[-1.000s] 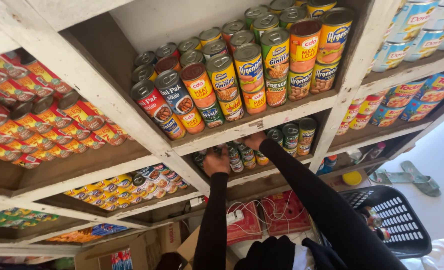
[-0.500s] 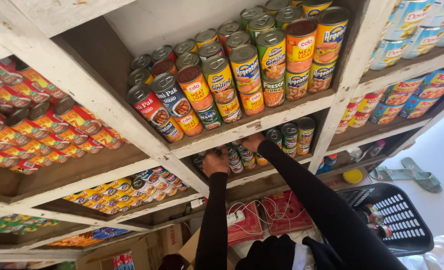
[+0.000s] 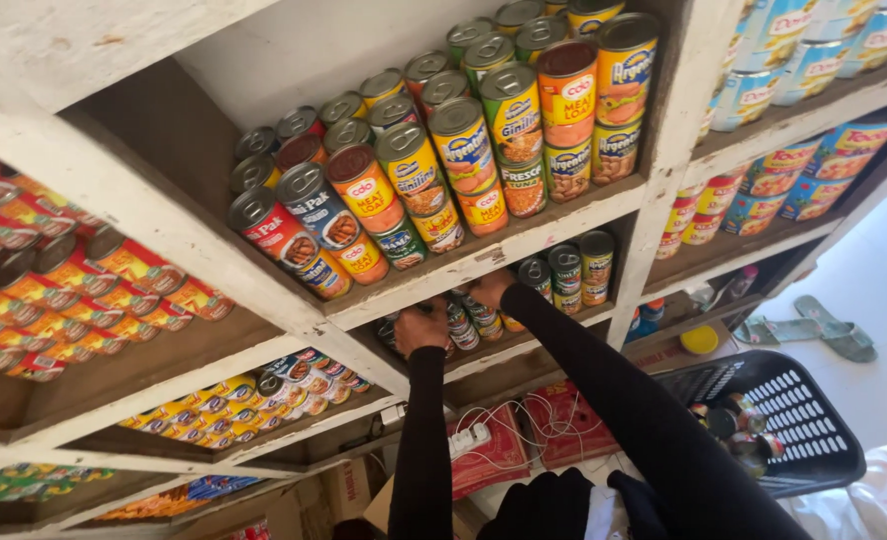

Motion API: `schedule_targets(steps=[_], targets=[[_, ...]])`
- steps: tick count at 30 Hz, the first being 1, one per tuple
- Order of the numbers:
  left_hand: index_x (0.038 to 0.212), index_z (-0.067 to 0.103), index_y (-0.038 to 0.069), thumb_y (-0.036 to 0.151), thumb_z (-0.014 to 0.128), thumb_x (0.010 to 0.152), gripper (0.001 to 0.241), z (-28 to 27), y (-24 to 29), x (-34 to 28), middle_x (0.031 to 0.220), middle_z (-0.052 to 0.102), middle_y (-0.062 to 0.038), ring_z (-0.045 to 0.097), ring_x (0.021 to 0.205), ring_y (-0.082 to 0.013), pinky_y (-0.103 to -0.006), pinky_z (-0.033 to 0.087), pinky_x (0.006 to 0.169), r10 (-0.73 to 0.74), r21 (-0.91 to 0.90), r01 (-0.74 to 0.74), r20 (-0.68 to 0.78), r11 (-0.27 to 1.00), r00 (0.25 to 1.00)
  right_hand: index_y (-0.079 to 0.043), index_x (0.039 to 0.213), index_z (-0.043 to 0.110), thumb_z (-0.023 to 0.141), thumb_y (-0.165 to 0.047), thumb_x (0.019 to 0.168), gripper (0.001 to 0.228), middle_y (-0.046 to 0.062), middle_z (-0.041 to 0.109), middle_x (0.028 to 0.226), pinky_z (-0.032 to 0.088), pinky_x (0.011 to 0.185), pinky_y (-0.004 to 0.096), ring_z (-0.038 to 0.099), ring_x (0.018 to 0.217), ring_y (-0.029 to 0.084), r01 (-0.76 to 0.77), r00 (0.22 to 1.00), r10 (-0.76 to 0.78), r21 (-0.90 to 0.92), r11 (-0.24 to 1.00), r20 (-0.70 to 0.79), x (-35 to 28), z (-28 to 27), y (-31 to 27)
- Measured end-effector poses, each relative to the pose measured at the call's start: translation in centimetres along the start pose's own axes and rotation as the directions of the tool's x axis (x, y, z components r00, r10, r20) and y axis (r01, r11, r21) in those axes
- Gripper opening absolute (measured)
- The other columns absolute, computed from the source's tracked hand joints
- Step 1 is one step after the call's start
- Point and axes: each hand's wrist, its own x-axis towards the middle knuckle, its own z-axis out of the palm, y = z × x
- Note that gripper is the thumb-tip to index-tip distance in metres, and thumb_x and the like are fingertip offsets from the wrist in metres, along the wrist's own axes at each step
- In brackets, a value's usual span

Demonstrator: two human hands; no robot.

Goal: Taking various canned food items from a shopping basket and organizing them onto store shelves.

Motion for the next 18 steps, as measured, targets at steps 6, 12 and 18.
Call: schedule_targets(steps=[6,12,18], targets=[[0.099,0.076,0.006,0.057,0.071,0.08,0.054,0.3,-0.3,0.2,0.094,0.074,-0.026,0.071,0.091,-0.0451,-0.0556,0.056,0.082,0.066,0.026,-0.066,0.02,0.997,0.998,-0.013,0.119,0.072,0.068,-0.037,0.086,0.041,0.013,0.073,0.119,0.051,0.099,0.043,0.066,0.115,0.033,-0.031,0.999,0.031,0.023,0.999,0.018,0.1,0.2,-0.3],[0.083,0.077,0.005,0.058,0.065,0.089,0.054,1.7,-1.1,0.5,0.084,0.075,-0.022,0.072,0.084,-0.0438,-0.0553,0.056,0.078,0.111,0.063,-0.113,0.032,0.992,0.993,-0.013,0.131,0.066,0.062,-0.033,0.084,0.051,0.019,0.064,0.136,0.045,0.109,0.044,0.057,0.128,0.037,-0.023,0.993,0.034,-0.105,0.994,0.109,0.1,1.3,0.5],[0.098,0.076,0.002,0.06,0.058,0.1,0.061,5.3,-5.2,2.7,0.087,0.075,-0.019,0.073,0.077,-0.0387,-0.0504,0.058,0.071,0.282,0.072,-0.279,-0.039,0.958,0.959,-0.012,0.14,0.06,0.058,-0.037,0.095,0.052,0.019,0.059,0.144,0.039,0.115,0.048,0.052,0.134,0.038,0.076,0.996,-0.079,-0.068,0.995,-0.044,0.4,4.9,-0.1]])
